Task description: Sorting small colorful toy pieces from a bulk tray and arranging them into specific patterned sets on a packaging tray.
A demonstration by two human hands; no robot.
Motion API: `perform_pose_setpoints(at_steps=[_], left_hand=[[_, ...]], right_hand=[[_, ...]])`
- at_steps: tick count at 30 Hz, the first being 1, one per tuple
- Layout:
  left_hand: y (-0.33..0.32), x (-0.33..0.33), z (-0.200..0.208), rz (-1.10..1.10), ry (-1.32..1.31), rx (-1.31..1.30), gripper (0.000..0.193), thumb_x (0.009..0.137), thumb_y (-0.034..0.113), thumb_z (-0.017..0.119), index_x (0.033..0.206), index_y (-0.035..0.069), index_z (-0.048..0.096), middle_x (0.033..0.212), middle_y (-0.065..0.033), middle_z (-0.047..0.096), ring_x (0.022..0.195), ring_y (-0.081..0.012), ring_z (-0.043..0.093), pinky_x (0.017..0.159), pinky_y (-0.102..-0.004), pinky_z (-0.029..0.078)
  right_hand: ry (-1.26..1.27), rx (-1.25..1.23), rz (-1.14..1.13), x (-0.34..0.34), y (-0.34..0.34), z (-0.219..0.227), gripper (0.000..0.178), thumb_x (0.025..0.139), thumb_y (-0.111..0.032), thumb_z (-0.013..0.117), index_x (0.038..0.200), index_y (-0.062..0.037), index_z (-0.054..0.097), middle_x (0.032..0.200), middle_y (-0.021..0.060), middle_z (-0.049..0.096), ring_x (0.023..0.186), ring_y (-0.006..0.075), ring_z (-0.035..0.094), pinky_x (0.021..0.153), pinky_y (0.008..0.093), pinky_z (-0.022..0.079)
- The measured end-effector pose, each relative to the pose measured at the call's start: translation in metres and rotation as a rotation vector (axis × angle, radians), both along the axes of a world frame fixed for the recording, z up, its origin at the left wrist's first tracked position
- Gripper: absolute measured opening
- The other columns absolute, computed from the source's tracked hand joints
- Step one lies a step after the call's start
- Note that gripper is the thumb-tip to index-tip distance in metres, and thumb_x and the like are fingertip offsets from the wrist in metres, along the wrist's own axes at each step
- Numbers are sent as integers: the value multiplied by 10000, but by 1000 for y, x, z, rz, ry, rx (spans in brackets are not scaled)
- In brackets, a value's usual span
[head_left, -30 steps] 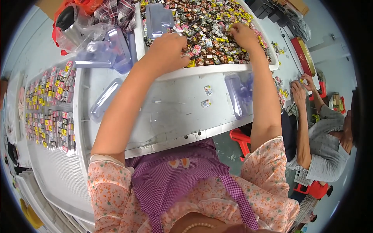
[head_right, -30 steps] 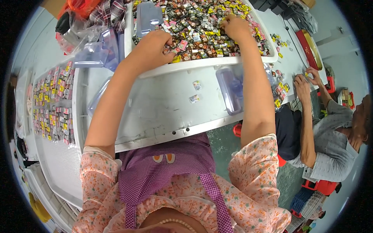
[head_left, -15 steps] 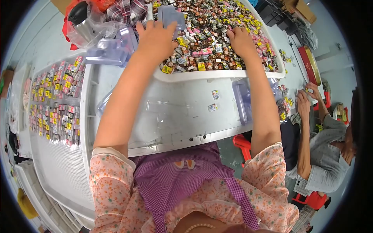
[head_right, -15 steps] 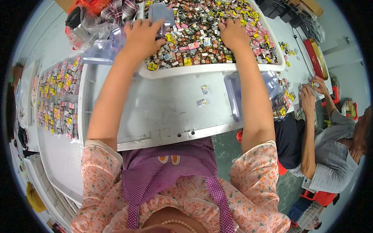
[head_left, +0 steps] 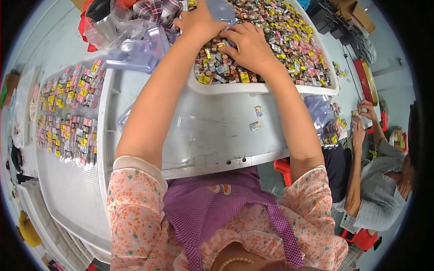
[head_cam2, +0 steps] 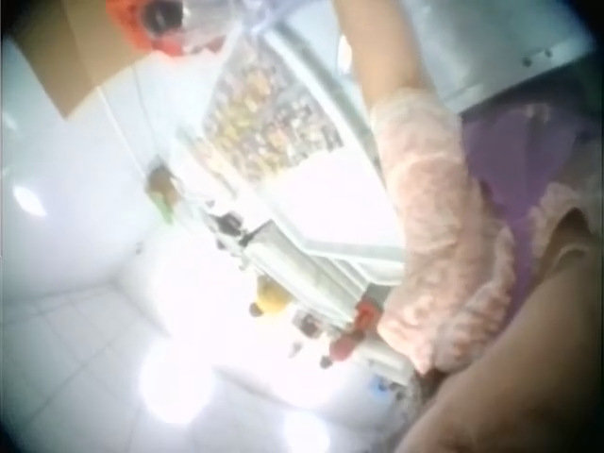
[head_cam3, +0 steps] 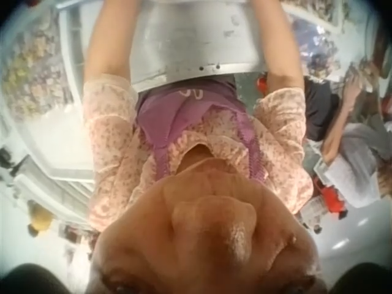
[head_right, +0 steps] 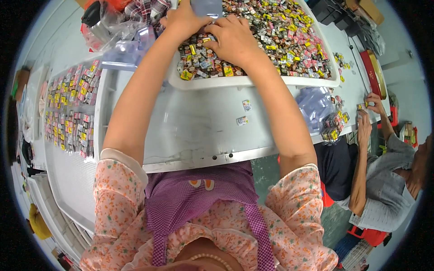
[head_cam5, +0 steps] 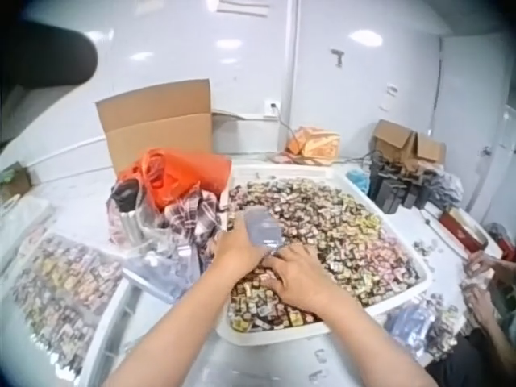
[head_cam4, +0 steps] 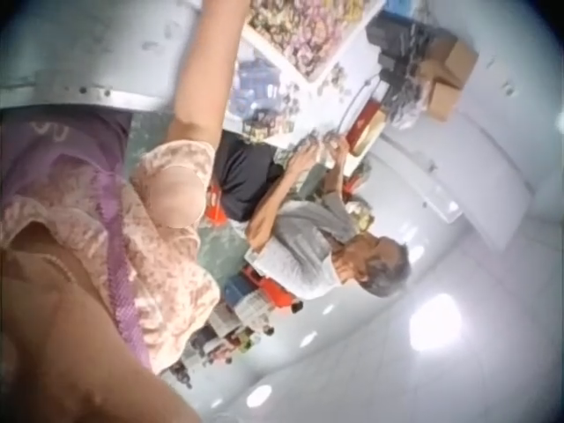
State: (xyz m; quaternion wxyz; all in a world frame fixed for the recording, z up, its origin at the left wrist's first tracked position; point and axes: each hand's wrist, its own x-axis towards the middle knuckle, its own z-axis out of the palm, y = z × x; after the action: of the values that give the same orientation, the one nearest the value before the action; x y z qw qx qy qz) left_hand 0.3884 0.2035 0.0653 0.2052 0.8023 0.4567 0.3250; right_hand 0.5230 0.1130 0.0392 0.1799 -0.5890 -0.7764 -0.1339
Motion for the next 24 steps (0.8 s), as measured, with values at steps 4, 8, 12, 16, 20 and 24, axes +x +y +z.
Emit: perform_pose_setpoints(at_steps=[4,8,12,16,20,24], left_hand=[[50,-6,-24,121,-188,-71,643,744,255,692,1301,45,450,1143,-240,612,1078,-381,584,963,-437,399],[54,-39,-4,127,-313,278,578,749,125,647,1290,9,480,1166,-242,599,1094,-363,578,948,-396,448],[55,-82,4,205,-76,344,521,779,115,615,1273,19,482,1075,-214,617,1006,-352,599,895,-396,475],[76,-128,-14,87,151,296,435,772,258,648,1195,156,623,1050,-116,657,1038,-295,578,970,-424,386],[42,-129,-5,125,179,109,426,788,301,641,1187,151,626,1106,-138,649,1151,-358,518,951,-514,391],[22,-118,6,105,406,526,352,798,229,634,1124,98,658,1105,-151,643,1080,-327,572,901,-418,455]], right_hand=[[2,-46,-16,-1,6,0,362,807,-346,675,1074,-101,656,1092,76,606,1112,263,491,948,424,362],[-74,-74,-42,-5,10,4,372,826,-363,640,1099,-111,642,1101,81,595,1090,267,497,954,422,362],[-151,-114,-90,-21,42,-7,469,846,-454,558,1207,-157,604,1167,99,581,1156,298,472,982,459,340],[-207,-172,-153,-19,52,-9,532,853,-534,506,1283,-225,558,1223,105,564,1209,313,440,1006,507,304],[-211,-229,-119,-6,27,5,417,866,-471,517,1185,-216,597,1146,73,574,1171,285,457,973,508,332],[-184,-184,-109,31,12,6,303,841,-359,565,1088,-190,608,1071,63,574,1083,276,512,915,473,401]])
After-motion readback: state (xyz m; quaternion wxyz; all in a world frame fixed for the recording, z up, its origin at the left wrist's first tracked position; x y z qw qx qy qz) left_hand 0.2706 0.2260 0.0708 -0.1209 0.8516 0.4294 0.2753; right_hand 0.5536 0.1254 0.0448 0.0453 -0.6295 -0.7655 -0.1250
